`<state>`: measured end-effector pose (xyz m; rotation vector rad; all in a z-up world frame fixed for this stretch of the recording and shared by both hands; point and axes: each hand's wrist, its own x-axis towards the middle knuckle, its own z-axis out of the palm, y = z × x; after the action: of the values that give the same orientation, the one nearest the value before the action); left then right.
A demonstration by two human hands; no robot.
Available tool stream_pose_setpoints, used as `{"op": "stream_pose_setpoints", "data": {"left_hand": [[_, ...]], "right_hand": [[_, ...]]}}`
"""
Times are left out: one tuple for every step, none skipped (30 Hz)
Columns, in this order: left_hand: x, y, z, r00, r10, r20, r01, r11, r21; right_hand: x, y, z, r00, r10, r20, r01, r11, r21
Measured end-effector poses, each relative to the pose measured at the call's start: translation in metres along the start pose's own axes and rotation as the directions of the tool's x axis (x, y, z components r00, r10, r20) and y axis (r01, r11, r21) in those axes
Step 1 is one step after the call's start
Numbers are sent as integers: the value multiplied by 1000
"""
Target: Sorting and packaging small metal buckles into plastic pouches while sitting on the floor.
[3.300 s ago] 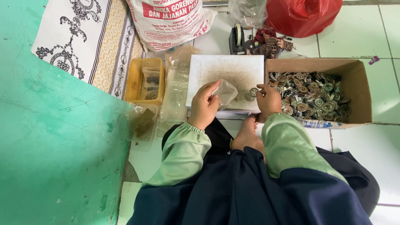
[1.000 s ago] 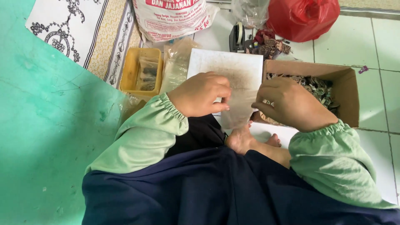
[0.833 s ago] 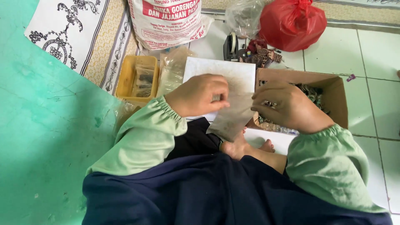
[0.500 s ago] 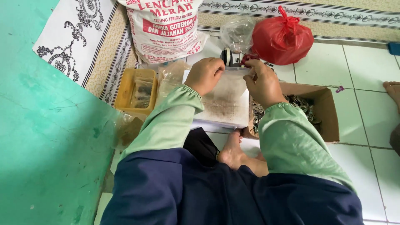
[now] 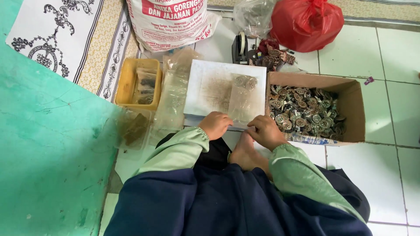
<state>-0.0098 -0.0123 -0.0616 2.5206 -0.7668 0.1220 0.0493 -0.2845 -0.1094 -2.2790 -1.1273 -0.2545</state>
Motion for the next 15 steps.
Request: {"op": "stream_pose_setpoints", "data": {"left_hand": [[-2, -3, 6, 1000, -6, 2, 6, 1000, -2], [-3, -8, 12, 1000, -4, -27, 4, 1000, 1], [-4, -12, 17, 998, -2, -56, 2, 1000, 4], [5, -16, 18, 999, -4, -51, 4, 1000, 0], [13, -21, 19, 997, -14, -81, 13, 1000, -10], [22, -25, 20, 993, -26, -111, 24, 999, -21], [32, -27, 27, 994, -29, -107, 26, 999, -27], [42, -29, 32, 991, -72, -114, 74, 997, 14], [51, -32, 38, 986, -114, -122, 121, 991, 54], [62, -35, 41, 986, -113, -120, 119, 992, 50], [73, -39, 43, 987, -130, -91, 139, 985, 101], [83, -43, 45, 986, -151, -66, 159, 975, 153], [91, -54, 58, 986, -152, -66, 161, 975, 150], [96, -62, 72, 982, -174, -74, 185, 965, 188], [100, -71, 87, 977, -195, -82, 209, 951, 226]], "right_hand": [[-3, 3, 3, 1000, -1, 5, 1, 1000, 5], [-4, 7, 5, 999, 10, -45, -8, 999, 50], [-5, 11, 7, 995, 23, -94, -14, 995, 95], [1, 16, 8, 995, 29, -90, -20, 995, 98], [7, 21, 10, 989, 86, -117, -83, 996, 33], [13, 27, 12, 980, 140, -145, -146, 989, -32], [22, 28, 13, 979, 145, -140, -151, 988, -30], [32, 30, 15, 974, 185, -130, -199, 975, -96], [42, 31, 16, 966, 226, -124, -244, 956, -162], [51, 32, 20, 966, 230, -122, -248, 955, -163], [60, 32, 23, 949, 309, -58, -314, 928, -199], [70, 33, 27, 924, 383, 5, -371, 898, -238], [76, 39, 31, 923, 384, 8, -371, 897, -240], [80, 43, 37, 926, 377, 38, -351, 892, -285], [84, 47, 42, 926, 370, 68, -330, 885, -328]]}}
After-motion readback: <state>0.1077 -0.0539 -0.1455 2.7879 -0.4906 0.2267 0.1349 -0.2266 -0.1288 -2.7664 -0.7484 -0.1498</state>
